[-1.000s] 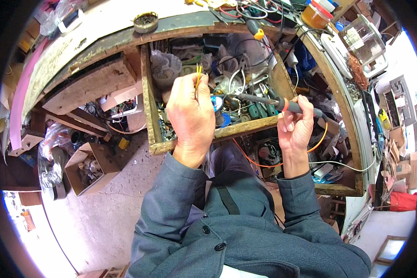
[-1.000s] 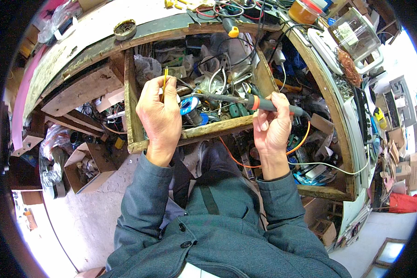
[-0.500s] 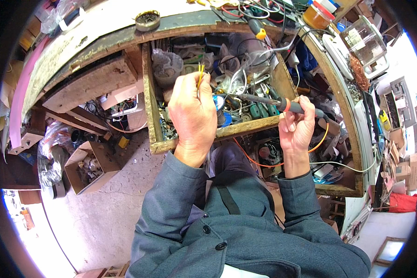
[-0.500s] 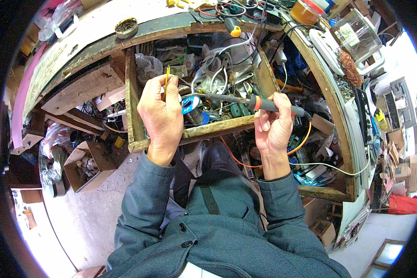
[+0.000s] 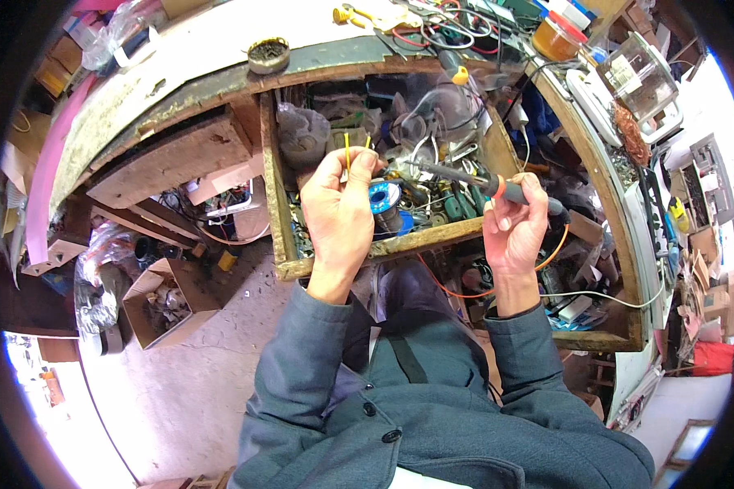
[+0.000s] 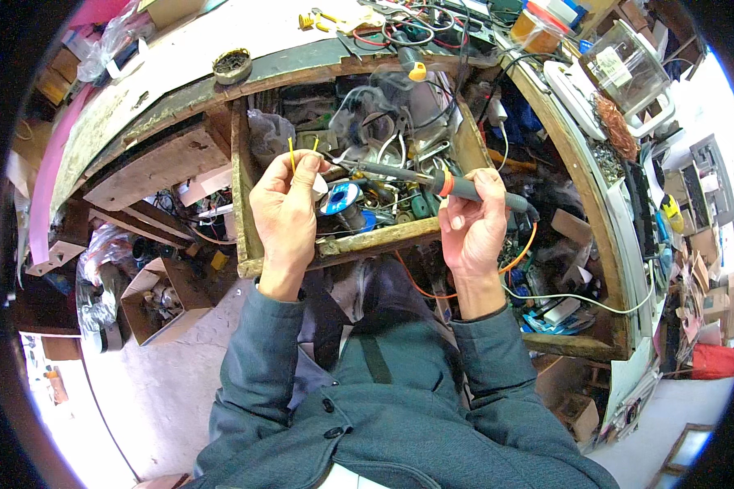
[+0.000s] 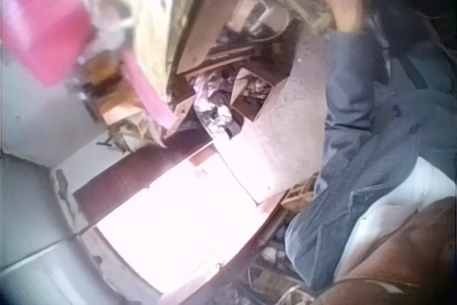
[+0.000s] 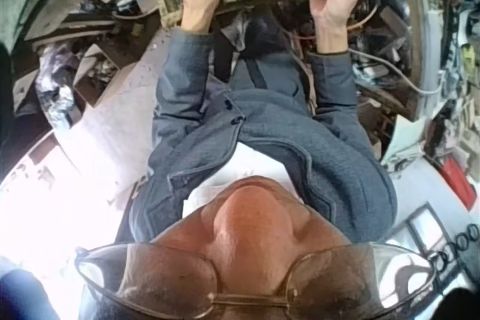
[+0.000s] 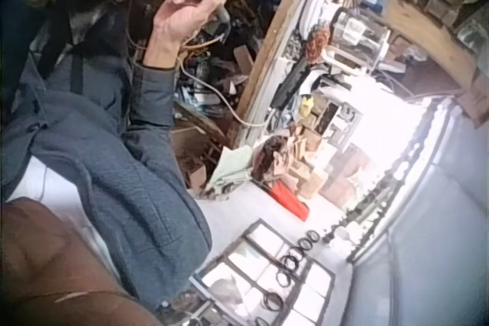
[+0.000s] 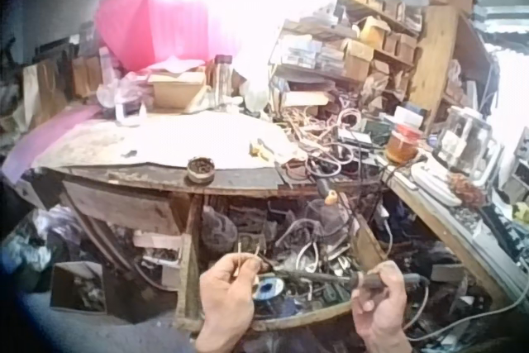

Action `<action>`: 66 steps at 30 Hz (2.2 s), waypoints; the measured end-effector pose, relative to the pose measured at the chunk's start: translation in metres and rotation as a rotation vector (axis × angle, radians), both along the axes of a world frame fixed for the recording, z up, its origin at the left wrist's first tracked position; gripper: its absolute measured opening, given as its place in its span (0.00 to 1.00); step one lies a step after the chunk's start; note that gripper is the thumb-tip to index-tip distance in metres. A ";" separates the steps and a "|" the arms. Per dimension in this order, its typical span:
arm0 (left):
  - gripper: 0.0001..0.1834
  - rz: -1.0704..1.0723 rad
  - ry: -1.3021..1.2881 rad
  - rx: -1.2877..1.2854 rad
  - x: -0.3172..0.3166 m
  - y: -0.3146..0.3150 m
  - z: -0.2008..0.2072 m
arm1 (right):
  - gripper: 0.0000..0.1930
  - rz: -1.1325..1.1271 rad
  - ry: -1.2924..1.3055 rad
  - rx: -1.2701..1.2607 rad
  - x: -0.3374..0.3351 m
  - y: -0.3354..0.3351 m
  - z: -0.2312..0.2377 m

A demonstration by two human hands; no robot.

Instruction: The person solders a yellow wire to a small green circuit board using a soldering iron and solder wire. They then solder a small metal component on the workbench. The person works at a cluttered electronics workbench.

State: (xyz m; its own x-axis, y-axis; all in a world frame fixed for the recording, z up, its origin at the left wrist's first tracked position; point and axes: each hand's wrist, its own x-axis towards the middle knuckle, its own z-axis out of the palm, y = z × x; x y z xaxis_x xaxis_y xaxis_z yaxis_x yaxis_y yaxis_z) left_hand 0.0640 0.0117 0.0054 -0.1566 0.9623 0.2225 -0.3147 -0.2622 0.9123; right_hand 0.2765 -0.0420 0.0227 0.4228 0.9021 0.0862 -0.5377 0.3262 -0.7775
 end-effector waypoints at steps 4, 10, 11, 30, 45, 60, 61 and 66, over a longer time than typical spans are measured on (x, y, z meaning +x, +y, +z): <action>0.09 -0.124 -0.202 -0.105 -0.005 -0.002 0.002 | 0.09 0.052 0.015 0.052 -0.002 0.007 -0.007; 0.10 -0.335 -0.361 -0.194 -0.018 0.001 -0.005 | 0.08 0.041 0.005 0.078 -0.009 0.008 -0.008; 0.10 -0.358 -0.388 -0.197 -0.019 0.002 -0.007 | 0.08 0.032 -0.002 0.085 -0.011 0.007 -0.008; 0.10 -0.511 -0.599 -0.309 -0.025 0.006 -0.008 | 0.09 0.164 -0.140 0.167 -0.009 0.003 -0.012; 0.12 -0.507 -0.593 -0.301 -0.025 0.005 -0.006 | 0.09 0.174 -0.122 0.189 -0.008 0.005 -0.013; 0.11 -0.501 -0.589 -0.322 -0.024 0.005 -0.003 | 0.08 0.179 -0.127 0.197 -0.008 0.005 -0.012; 0.11 -0.503 -0.601 -0.323 -0.024 0.005 -0.004 | 0.08 0.179 -0.127 0.195 -0.008 0.004 -0.013; 0.11 -0.516 -0.611 -0.319 -0.025 0.005 -0.005 | 0.08 0.166 -0.117 0.204 -0.007 0.005 -0.015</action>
State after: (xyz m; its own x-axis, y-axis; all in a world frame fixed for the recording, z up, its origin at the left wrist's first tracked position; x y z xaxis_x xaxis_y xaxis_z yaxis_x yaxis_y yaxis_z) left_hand 0.0390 0.0167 0.0008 0.3133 0.9483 -0.0518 -0.7837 0.2889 0.5499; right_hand 0.2695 -0.0371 0.0081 0.2467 0.9172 0.3128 -0.5071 0.3972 -0.7649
